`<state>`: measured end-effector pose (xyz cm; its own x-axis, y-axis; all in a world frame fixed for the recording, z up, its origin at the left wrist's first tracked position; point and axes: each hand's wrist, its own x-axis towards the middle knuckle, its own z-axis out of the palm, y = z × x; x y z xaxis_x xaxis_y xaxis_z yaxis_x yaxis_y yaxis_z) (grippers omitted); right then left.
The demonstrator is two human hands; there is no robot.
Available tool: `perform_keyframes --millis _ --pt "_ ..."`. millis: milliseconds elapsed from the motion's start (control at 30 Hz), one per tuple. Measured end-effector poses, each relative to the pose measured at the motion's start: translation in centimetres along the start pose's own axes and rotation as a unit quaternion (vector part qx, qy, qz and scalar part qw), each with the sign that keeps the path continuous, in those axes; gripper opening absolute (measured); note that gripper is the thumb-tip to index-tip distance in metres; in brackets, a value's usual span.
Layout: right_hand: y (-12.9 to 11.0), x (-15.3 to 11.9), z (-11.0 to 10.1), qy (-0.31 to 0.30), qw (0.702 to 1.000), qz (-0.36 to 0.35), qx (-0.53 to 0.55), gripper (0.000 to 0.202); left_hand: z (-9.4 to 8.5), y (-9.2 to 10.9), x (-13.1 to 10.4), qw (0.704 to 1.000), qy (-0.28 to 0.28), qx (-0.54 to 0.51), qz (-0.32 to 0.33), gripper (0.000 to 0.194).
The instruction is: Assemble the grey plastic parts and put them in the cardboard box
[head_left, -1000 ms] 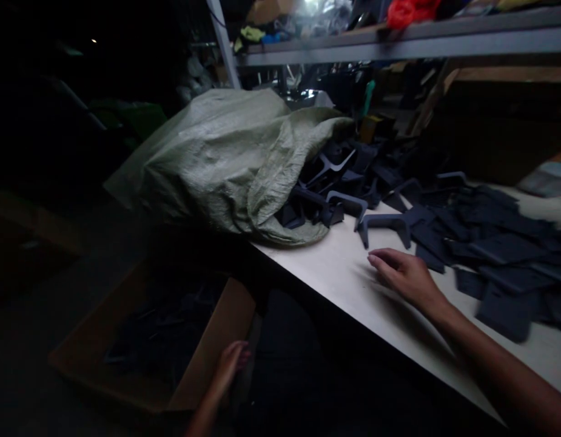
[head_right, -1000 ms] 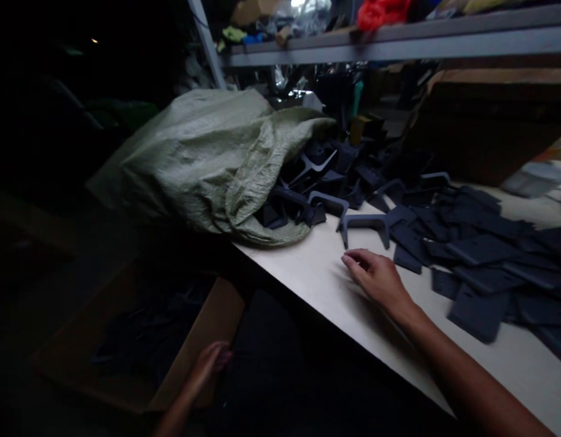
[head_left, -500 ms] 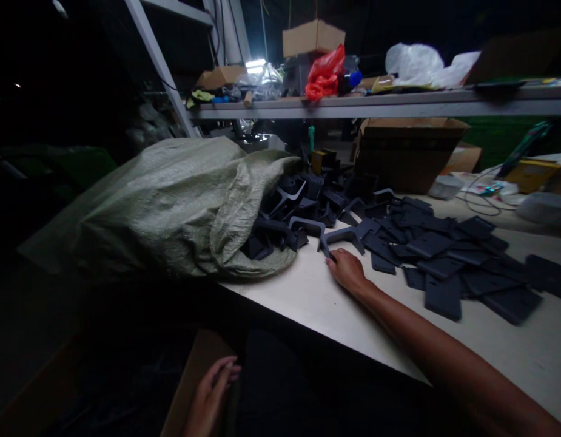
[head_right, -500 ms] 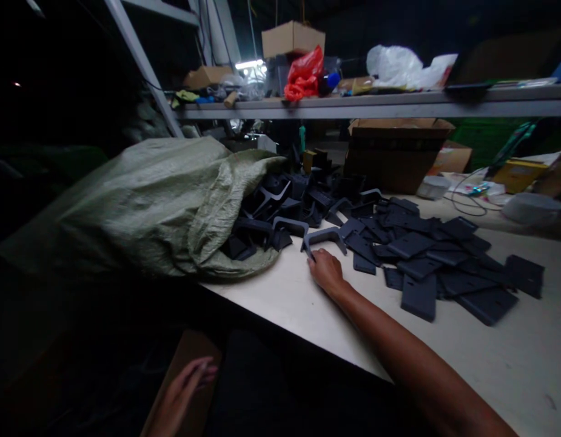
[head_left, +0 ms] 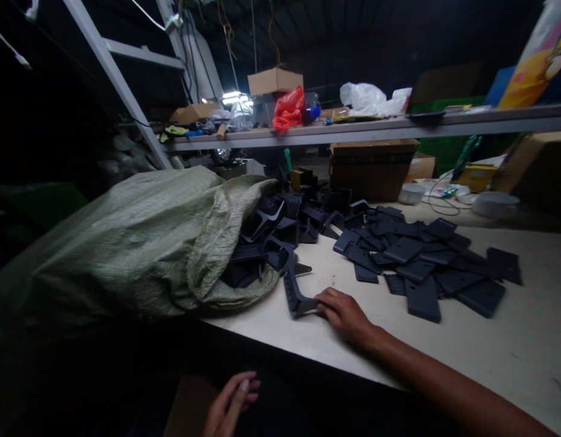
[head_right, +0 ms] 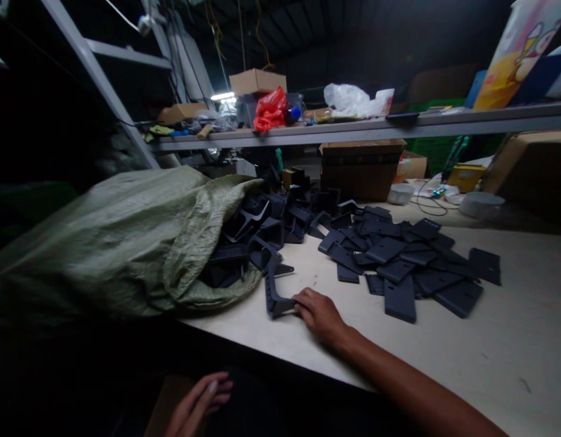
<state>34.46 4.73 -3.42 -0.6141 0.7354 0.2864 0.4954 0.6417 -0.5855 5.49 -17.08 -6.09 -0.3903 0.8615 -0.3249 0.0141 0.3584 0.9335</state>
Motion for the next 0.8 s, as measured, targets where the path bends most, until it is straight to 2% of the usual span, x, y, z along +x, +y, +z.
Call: perform_keyframes --millis 67,133,200,300,400,467,533,567,633,667,733,800 --pt "-1.2 -1.3 -0.2 0.031 0.996 -0.016 0.084 0.022 1.2 1.8 0.6 0.999 -0.025 -0.034 -0.003 0.085" --pt "-2.9 -2.7 -0.2 0.056 0.980 -0.021 0.192 0.022 2.8 3.6 1.1 0.993 -0.061 -0.103 0.000 0.083" --pt "-4.8 -4.1 0.0 0.057 0.958 -0.011 0.280 0.024 4.8 5.4 1.6 0.973 -0.116 -0.198 -0.006 0.076" --pt "-7.1 -6.3 0.8 0.001 0.937 -0.009 0.349 0.026 8.0 8.0 2.2 0.919 -0.192 -0.339 -0.066 0.079" --pt "-7.1 -8.0 0.7 -0.053 0.956 -0.019 0.287 0.025 10.6 9.7 2.6 0.869 -0.207 -0.437 -0.103 0.074" --pt "-5.4 -9.0 -0.5 -0.021 0.982 0.010 0.189 0.030 11.4 10.2 2.6 0.857 -0.183 -0.477 -0.074 0.058" --pt "-2.3 -9.9 -2.5 0.082 0.990 0.083 0.081 0.035 11.4 10.3 2.4 0.860 -0.163 -0.484 -0.028 0.046" --pt "-0.5 -10.4 -3.8 0.149 0.980 0.132 0.025 0.036 11.3 10.3 2.1 0.868 -0.164 -0.468 -0.011 0.043" --pt "3.3 -11.3 -6.2 0.261 0.934 0.223 -0.102 0.044 11.1 9.9 1.5 0.902 -0.172 -0.396 0.000 0.039" --pt "5.0 -11.7 -7.1 0.282 0.909 0.263 -0.155 0.050 11.1 9.7 1.2 0.923 -0.173 -0.343 0.001 0.039" --pt "7.6 -12.2 -8.3 0.281 0.874 0.333 -0.214 0.062 11.3 9.0 0.5 0.956 -0.173 -0.237 -0.012 0.044" --pt "8.8 -12.3 -8.5 0.257 0.867 0.372 -0.211 0.062 11.5 8.0 0.1 0.965 -0.201 -0.163 -0.033 0.051"
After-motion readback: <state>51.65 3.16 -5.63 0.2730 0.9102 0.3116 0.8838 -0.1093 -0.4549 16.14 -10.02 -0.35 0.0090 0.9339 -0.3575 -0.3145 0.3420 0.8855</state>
